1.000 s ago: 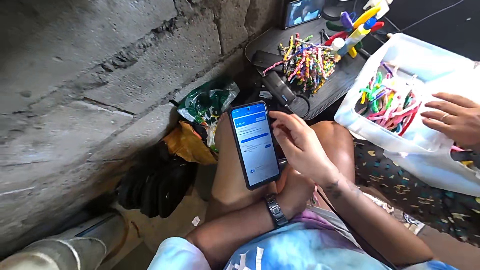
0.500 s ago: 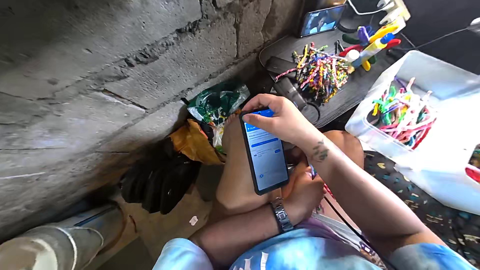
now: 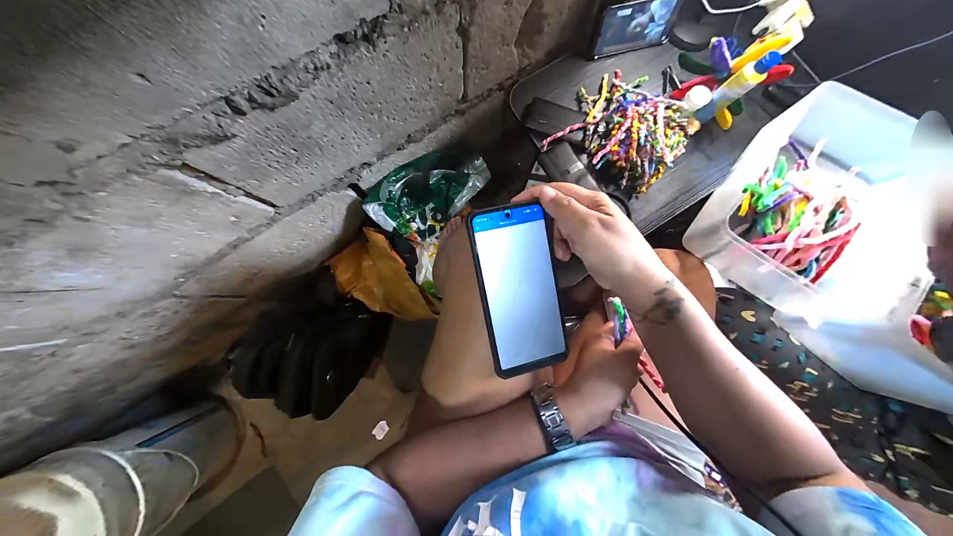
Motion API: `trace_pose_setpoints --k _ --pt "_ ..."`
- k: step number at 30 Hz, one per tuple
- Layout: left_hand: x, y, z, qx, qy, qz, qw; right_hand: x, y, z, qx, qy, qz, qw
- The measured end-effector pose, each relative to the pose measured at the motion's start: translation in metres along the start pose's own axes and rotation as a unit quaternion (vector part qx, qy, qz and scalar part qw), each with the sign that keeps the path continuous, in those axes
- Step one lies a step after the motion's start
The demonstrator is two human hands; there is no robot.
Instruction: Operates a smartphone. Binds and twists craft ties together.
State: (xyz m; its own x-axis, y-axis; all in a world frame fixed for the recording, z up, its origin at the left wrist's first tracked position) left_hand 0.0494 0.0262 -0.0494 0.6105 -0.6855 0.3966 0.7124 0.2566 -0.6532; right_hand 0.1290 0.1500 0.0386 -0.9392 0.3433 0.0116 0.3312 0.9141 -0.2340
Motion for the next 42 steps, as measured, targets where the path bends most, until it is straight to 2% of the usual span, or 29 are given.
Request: trace_pose_setpoints --k 3,9,13,23,33,42 --pt "0.0 0.0 0.0 -0.002 -0.001 0.003 1.0 0.002 -0.004 0.003 0.007 0.017 0.017 1.0" --pt "-0.003 -0.002 0.005 0.021 -0.01 0.007 1.0 0.009 -0.004 0.008 0.024 0.087 -0.01 0.996" --pt "-0.003 -0.003 0.005 0.024 -0.021 0.005 0.999 0.007 -0.006 0.009 0.012 0.073 0.001 0.997" --pt "-0.005 -0.005 0.007 0.025 0.013 0.023 0.999 0.009 -0.027 0.002 -0.103 -0.008 -0.016 0.994" --pt "-0.008 -0.004 0.008 0.109 0.035 0.017 0.993 0.017 -0.017 0.002 -0.102 0.001 0.001 0.995" --pt "-0.008 -0.005 0.009 0.127 0.011 0.004 0.992 0.022 -0.013 0.001 -0.092 -0.011 0.004 0.996"
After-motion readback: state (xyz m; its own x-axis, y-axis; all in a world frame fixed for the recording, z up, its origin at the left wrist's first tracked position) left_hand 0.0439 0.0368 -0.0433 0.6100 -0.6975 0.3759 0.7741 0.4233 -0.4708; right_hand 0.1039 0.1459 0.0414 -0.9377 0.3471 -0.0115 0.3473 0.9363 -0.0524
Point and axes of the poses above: each hand's wrist, its own y-axis towards the middle knuckle, its own x-axis out of the palm, z = x × y, the point moved 6 cm from there along y, towards the middle knuckle, and after that the axes turned 7 degrees about y, right-handed, at the moved point
